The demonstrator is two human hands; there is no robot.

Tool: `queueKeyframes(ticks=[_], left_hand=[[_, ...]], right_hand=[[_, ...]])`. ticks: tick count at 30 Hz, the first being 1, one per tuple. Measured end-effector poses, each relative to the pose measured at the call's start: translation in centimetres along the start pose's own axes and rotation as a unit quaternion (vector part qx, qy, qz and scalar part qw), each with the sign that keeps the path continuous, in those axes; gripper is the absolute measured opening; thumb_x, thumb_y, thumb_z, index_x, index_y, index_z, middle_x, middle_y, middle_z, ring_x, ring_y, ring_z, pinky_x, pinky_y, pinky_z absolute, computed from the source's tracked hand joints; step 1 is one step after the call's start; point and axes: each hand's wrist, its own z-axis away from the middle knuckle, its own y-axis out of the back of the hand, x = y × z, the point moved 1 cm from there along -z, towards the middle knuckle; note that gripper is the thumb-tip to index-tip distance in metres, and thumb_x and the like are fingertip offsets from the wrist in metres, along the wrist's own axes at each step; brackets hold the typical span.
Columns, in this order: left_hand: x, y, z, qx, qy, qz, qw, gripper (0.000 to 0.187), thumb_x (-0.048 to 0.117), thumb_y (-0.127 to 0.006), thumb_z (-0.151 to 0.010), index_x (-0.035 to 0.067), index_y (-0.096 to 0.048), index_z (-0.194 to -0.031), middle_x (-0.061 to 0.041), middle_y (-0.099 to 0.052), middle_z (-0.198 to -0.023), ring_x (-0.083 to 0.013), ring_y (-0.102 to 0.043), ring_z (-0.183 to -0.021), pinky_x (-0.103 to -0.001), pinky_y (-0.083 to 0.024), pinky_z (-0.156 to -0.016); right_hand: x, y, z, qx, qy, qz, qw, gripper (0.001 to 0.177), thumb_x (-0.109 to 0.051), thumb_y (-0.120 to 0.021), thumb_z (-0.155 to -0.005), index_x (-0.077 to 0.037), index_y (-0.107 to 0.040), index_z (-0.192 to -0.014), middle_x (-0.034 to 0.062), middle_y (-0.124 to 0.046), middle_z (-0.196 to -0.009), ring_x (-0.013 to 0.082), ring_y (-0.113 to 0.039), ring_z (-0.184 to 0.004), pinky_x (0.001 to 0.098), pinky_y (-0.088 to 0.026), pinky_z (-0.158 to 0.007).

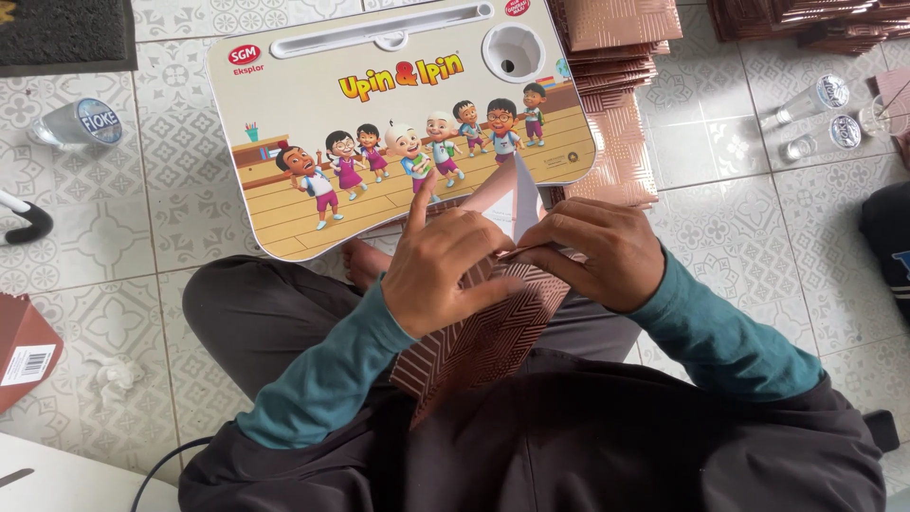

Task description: Folding flat cardboard sheets into three-dimensional boxes by following pre-scored lines and tucking in flaps.

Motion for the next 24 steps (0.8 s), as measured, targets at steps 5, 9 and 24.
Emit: queueKeyframes(ticks=[5, 9, 24], left_hand=[[-1.0, -0.9, 0.7, 0.011, -0.019, -0.028, 0.999, 0.01, 0.023, -0.074, -0.095, 0.014, -0.072, -0.093, 0.0, -0.069, -0.089, -0.0194, -0.068, -0.089, -0.068, -0.017, -0.118], [-0.6, -1.0, 0.7, 0.031, 0.0, 0.018, 0.999, 0.009, 0.019, -0.073, -0.095, 0.013, -0.075, -0.089, 0.001, -0.071, -0.087, -0.019, -0.069, -0.09, -0.065, -0.019, -0.119], [-0.3, -0.9, 1.0, 0.1, 0.001, 0.057, 0.993, 0.01, 0.011, -0.072, -0.093, 0.01, -0.077, -0.085, -0.001, -0.07, -0.078, -0.02, -0.07, -0.087, -0.064, -0.02, -0.12]], right_hand=[[-0.2, 0.2, -0.7, -0.026, -0.017, -0.02, 0.999, 0.016, -0.008, -0.077, -0.089, -0.004, -0.074, -0.104, 0.0125, -0.066, -0.071, 0.0314, -0.068, -0.066, 0.0432, -0.058, -0.06], [0.2, 0.1, -0.6, -0.04, -0.014, -0.051, 0.998, 0.016, -0.012, -0.078, -0.089, -0.004, -0.074, -0.102, 0.0137, -0.07, -0.077, 0.0308, -0.072, -0.074, 0.0432, -0.059, -0.064], [0.0, -0.9, -0.2, 0.014, 0.043, 0.014, 0.999, 0.005, -0.007, -0.073, -0.094, -0.005, -0.077, -0.093, 0.0091, -0.068, -0.071, 0.0279, -0.071, -0.069, 0.0397, -0.059, -0.061]])
